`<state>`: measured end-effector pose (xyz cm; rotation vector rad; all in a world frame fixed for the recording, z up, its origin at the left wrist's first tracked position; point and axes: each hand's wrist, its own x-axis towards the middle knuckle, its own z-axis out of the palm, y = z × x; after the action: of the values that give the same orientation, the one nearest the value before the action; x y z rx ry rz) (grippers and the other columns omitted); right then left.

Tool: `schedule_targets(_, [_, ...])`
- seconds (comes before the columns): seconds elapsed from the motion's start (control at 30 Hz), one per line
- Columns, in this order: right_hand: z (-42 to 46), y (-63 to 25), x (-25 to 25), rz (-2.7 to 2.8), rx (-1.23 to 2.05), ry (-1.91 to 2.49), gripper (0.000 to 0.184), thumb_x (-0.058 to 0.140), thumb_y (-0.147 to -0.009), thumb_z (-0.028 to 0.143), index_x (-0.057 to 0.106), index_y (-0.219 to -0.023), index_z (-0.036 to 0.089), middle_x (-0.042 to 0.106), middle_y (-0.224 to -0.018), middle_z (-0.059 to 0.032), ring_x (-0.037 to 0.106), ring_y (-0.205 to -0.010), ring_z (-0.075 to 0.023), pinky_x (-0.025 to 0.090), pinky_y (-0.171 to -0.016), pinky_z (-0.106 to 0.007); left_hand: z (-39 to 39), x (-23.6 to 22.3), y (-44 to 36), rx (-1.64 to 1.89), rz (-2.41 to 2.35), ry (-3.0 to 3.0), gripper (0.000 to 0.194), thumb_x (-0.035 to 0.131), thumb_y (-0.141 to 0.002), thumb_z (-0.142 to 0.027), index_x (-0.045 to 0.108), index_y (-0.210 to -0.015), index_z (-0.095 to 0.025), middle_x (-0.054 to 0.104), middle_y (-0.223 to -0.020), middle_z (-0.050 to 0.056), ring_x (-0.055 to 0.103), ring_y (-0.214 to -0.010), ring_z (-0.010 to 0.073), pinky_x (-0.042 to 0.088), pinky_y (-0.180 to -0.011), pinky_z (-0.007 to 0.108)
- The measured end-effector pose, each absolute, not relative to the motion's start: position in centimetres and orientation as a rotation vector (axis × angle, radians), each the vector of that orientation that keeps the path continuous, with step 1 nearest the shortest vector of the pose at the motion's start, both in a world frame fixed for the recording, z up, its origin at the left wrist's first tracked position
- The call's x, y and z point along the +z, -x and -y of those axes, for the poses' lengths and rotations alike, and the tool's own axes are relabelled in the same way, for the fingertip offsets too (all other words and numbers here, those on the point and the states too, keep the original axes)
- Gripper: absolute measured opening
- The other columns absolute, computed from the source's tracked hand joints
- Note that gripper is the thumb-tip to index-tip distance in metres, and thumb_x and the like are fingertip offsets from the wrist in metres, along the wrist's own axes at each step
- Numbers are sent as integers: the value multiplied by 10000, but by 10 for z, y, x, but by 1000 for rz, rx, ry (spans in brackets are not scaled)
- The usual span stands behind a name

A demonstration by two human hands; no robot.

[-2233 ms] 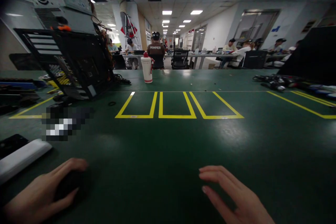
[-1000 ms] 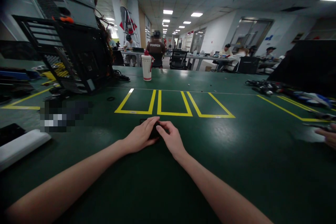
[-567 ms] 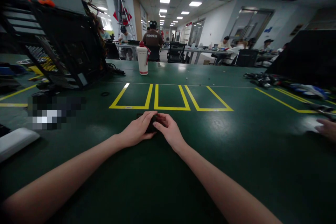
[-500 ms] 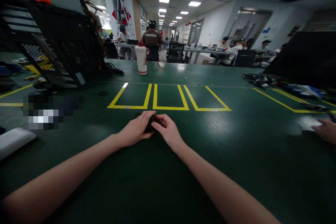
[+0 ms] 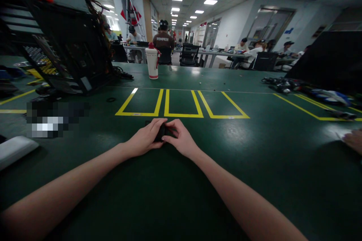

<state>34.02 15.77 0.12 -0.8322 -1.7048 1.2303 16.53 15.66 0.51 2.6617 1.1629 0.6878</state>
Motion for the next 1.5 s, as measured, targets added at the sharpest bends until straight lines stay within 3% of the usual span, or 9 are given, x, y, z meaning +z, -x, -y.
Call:
schedule_targets(0.13, [-155,-339,1,1732,1188,846,286,621,-679,183,510,-938,234,507,-1004,-2,486,-1034,-166,379,-956,-373,-158,3,-166,679,-1170,-2660,720,593,-717,-244,142,-1278,-221,331,-1264,108,458,-1076,254,446,-841,407])
schedule_targets(0.3, [-155,-335,-1,1601,1263,894,142,548,-750,279,519,-881,231,552,-940,0,538,-961,-167,447,-852,-363,-158,3,-166,706,-1171,-2680,701,584,-728,-246,152,-1278,-203,339,-1260,111,445,-1092,247,448,-843,389])
schedule_targets(0.47, [-158,-333,-4,1515,1297,958,288,587,-718,291,522,-990,219,565,-1039,-30,535,-991,-171,432,-877,-359,-158,4,-166,715,-1173,-2668,676,576,-737,-269,168,-1274,-215,350,-1253,102,469,-1065,238,463,-819,384])
schedule_targets(0.73, [-155,-336,-2,1537,1354,914,269,593,-712,251,523,-969,213,590,-1008,-22,552,-978,-168,438,-881,-360,-156,7,-167,659,-1255,-2714,704,577,-729,-292,153,-1287,-234,371,-1265,87,456,-1047,250,434,-815,392])
schedule_targets(0.9, [-152,-336,1,1571,1332,876,283,609,-692,203,507,-956,222,571,-1022,-8,543,-996,-170,441,-887,-357,-154,8,-168,671,-1345,-2785,705,594,-710,-299,190,-1282,-217,402,-1259,93,342,-1149,316,301,-920,501])
schedule_targets(1.0, [-151,-335,2,1575,1364,872,281,601,-703,214,495,-963,227,566,-1016,-9,559,-962,-168,468,-846,-346,-156,6,-168,675,-1279,-2826,713,587,-718,-305,175,-1288,-191,388,-1275,101,309,-1203,280,202,-1004,491])
schedule_targets(1.2, [-151,-332,0,1581,1233,901,158,526,-763,280,526,-912,227,566,-927,5,563,-879,-140,480,-791,-304,-160,3,-170,696,-1274,-2859,714,583,-708,-300,178,-1280,-168,412,-1257,115,374,-1179,256,238,-1011,453])
schedule_targets(1.5, [-153,-332,-2,1610,1223,973,240,530,-763,284,528,-992,212,574,-1013,-29,549,-953,-163,435,-878,-350,-157,3,-169,671,-1297,-2874,747,590,-713,-315,140,-1293,-175,396,-1288,119,339,-1214,252,247,-1011,450])
